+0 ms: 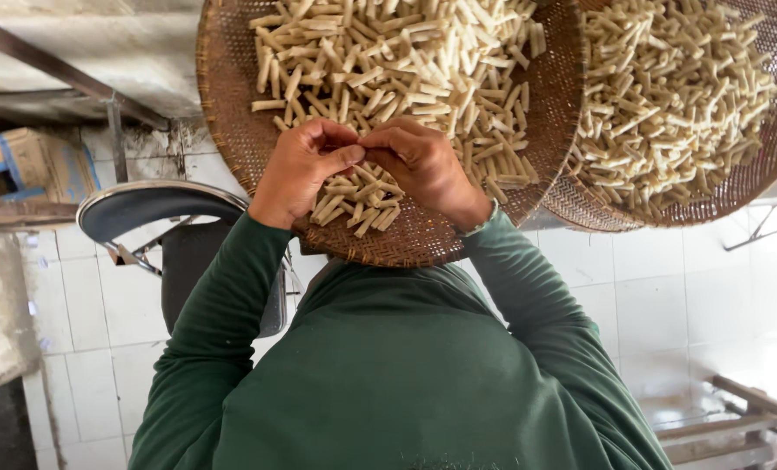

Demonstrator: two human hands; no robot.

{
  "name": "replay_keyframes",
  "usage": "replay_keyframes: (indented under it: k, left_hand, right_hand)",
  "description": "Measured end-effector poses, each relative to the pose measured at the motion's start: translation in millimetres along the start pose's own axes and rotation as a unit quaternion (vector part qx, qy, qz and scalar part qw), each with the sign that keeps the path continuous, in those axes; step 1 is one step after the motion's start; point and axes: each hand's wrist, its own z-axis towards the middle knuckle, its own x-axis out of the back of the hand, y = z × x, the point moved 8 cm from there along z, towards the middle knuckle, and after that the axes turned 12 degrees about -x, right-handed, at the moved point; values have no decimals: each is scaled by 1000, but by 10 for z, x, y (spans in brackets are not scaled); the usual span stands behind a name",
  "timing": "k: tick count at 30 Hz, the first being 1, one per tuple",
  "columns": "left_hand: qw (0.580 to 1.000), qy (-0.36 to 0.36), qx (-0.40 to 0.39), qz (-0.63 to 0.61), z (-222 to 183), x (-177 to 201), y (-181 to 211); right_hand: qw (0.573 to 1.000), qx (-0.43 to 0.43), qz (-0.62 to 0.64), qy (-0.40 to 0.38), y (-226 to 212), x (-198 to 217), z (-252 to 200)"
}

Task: The person picks up and breaks apart individual tubular food items from two large baskets, checking the contents of each piece by hand.

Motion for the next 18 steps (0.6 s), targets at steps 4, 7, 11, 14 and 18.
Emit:
replay_keyframes:
  k: [4, 7, 11, 14, 18]
  left_hand:
    - [986, 11, -17, -163, 39, -137, 92]
    - [978, 24, -33, -206, 30, -217, 112]
    - [969, 48, -18, -242, -13, -272, -35]
    - [961, 49, -11, -271, -41, -321, -165]
    - [958, 17, -48, -284, -59, -371, -191]
  right_hand:
    - [992, -62, 109, 28, 293, 132, -95]
    - [988, -86, 112, 60, 332, 231, -232]
    - [990, -22, 95, 102, 220, 276, -292]
    - [990, -8, 64, 127, 92, 308, -331]
    - [990, -2, 34, 137, -90, 328, -350]
